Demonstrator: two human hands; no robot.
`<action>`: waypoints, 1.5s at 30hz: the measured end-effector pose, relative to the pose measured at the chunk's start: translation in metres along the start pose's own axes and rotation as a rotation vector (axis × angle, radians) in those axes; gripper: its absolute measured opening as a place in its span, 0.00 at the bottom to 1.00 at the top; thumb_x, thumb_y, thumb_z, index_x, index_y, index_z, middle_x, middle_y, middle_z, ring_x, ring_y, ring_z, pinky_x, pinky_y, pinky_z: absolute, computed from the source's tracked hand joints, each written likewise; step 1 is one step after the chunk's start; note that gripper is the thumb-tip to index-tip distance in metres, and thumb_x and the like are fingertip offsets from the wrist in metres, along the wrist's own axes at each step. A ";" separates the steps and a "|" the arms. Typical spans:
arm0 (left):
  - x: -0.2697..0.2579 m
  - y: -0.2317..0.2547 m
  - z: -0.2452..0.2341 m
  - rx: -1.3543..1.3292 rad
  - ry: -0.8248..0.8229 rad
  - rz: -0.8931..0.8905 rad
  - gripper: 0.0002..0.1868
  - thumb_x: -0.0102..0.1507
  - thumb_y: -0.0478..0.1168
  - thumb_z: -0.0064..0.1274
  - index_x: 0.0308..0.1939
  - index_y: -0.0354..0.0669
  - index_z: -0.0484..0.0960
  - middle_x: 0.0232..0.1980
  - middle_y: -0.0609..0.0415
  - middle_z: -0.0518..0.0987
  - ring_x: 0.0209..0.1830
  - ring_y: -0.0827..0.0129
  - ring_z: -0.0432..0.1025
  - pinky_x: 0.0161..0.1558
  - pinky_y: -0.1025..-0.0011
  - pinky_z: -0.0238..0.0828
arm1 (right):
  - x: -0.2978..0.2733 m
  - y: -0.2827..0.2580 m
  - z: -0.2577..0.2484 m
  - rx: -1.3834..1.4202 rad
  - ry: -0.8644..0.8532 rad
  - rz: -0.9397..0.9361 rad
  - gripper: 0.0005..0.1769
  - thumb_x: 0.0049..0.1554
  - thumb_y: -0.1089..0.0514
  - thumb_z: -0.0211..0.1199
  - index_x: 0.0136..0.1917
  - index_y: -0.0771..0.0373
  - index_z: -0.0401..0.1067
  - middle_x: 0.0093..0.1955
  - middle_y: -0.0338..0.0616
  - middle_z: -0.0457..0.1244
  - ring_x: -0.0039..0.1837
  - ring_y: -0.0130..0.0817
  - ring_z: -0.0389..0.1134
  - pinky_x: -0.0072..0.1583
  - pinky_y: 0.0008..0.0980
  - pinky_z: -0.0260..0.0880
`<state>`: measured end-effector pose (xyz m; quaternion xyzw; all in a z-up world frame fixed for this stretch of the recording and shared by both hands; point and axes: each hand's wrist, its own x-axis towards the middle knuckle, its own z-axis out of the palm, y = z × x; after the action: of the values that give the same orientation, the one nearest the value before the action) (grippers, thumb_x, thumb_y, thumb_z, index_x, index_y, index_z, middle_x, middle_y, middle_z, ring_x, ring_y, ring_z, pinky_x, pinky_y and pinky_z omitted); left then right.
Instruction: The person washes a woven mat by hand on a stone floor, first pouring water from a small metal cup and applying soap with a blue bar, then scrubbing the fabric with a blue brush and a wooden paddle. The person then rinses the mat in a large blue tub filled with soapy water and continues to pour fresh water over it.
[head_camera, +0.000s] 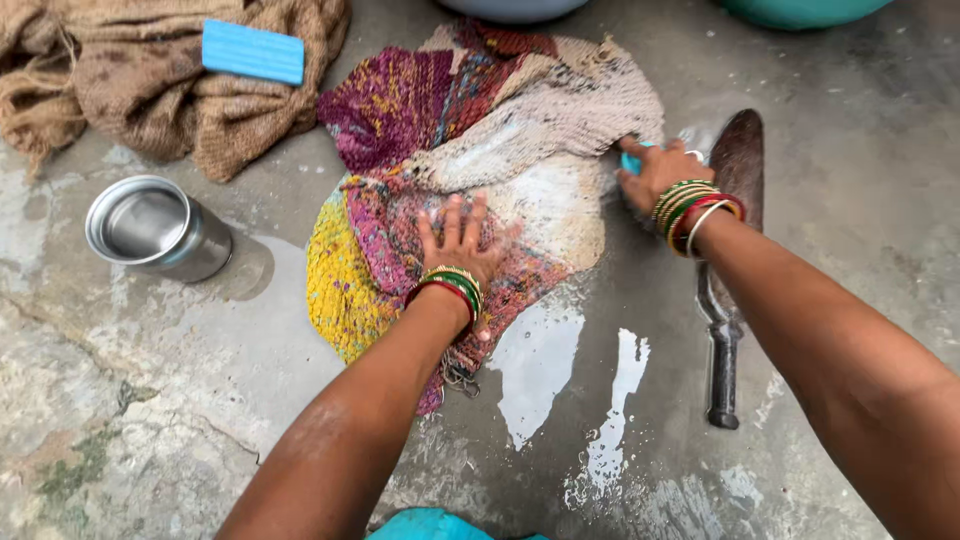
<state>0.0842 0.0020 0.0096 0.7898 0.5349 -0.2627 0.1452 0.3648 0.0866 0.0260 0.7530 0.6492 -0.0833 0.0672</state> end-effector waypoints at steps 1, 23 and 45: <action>0.007 0.005 0.002 0.005 0.023 0.009 0.89 0.33 0.64 0.80 0.80 0.77 0.23 0.82 0.39 0.15 0.81 0.37 0.16 0.69 0.25 0.21 | 0.006 -0.006 0.002 0.042 0.019 -0.053 0.34 0.62 0.38 0.52 0.80 0.34 0.56 0.68 0.72 0.57 0.65 0.67 0.65 0.63 0.61 0.67; -0.037 -0.017 0.020 -0.241 -0.021 -0.153 0.81 0.38 0.83 0.63 0.81 0.58 0.33 0.81 0.38 0.17 0.81 0.40 0.13 0.69 0.23 0.19 | -0.110 -0.137 0.067 0.258 0.124 -0.426 0.38 0.60 0.34 0.53 0.81 0.30 0.49 0.64 0.69 0.58 0.62 0.67 0.66 0.64 0.63 0.65; -0.016 -0.020 0.009 -0.258 -0.146 -0.149 0.92 0.32 0.80 0.69 0.79 0.60 0.17 0.79 0.33 0.09 0.77 0.32 0.05 0.63 0.16 0.16 | -0.022 -0.079 0.029 0.014 0.441 -0.449 0.33 0.67 0.40 0.48 0.83 0.42 0.57 0.57 0.65 0.60 0.51 0.57 0.62 0.51 0.57 0.61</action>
<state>0.0588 -0.0074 0.0128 0.7015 0.6095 -0.2586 0.2637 0.2828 0.0706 0.0029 0.5913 0.7975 0.0647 -0.1005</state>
